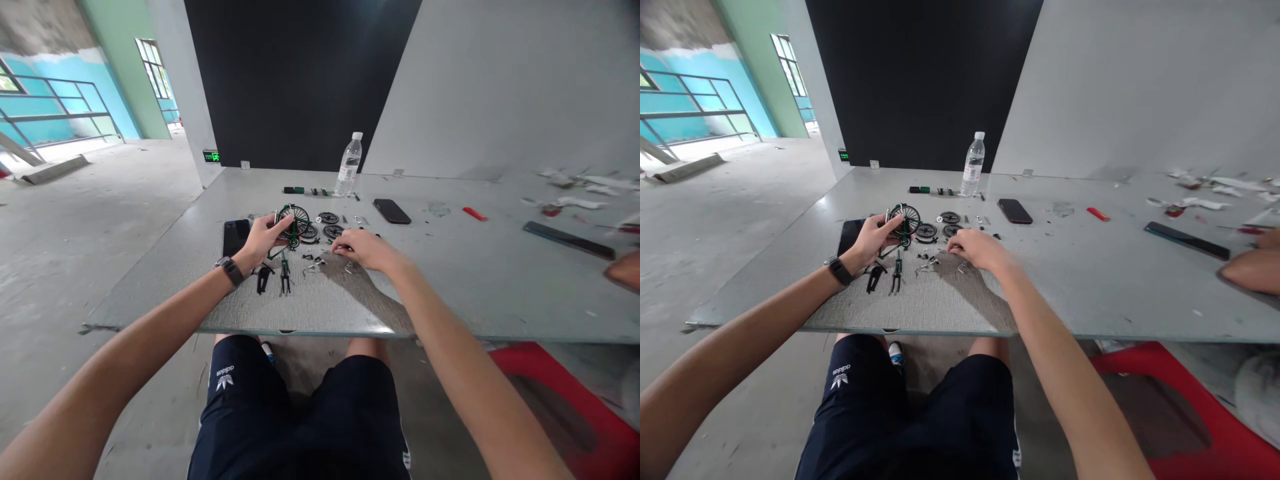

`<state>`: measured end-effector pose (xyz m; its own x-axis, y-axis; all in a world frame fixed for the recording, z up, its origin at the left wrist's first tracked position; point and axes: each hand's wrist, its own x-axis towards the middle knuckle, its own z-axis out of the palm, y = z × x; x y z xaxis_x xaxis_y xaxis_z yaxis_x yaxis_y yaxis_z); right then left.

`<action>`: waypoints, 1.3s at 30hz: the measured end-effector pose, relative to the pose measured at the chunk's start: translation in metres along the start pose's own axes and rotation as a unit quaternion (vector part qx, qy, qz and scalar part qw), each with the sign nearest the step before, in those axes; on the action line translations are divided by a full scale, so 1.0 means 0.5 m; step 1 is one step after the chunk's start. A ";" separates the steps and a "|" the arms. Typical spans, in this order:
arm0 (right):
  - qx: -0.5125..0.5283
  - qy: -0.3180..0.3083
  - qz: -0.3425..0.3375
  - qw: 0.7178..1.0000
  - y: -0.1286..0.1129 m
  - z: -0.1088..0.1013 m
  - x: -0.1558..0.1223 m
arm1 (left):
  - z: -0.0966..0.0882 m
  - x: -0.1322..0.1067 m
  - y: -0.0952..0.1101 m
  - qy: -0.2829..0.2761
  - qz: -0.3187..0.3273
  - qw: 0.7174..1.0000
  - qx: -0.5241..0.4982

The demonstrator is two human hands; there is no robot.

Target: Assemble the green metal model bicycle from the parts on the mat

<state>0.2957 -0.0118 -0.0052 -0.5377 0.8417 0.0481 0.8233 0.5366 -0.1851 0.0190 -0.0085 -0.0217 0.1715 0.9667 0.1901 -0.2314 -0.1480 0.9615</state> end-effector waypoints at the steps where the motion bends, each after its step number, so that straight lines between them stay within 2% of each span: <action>1: -0.003 -0.001 -0.002 1.000 -0.001 0.000 0.000 | -0.001 0.001 -0.001 -0.001 0.000 1.000 0.001; 12: -0.022 -0.008 0.014 1.000 -0.022 -0.010 -0.003 | 0.001 0.001 0.000 0.004 0.000 1.000 0.008; 25: -0.030 -0.005 -0.006 1.000 -0.019 -0.005 -0.001 | -0.001 0.000 -0.001 -0.007 0.003 1.000 0.015; 39: -0.025 -0.013 0.003 1.000 -0.020 -0.003 0.001 | -0.004 0.001 -0.005 -0.018 0.000 1.000 0.012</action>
<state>0.2875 -0.0167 -0.0021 -0.5362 0.8438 0.0213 0.8345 0.5338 -0.1367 0.0178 -0.0072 -0.0246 0.2053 0.9589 0.1958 -0.2077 -0.1528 0.9662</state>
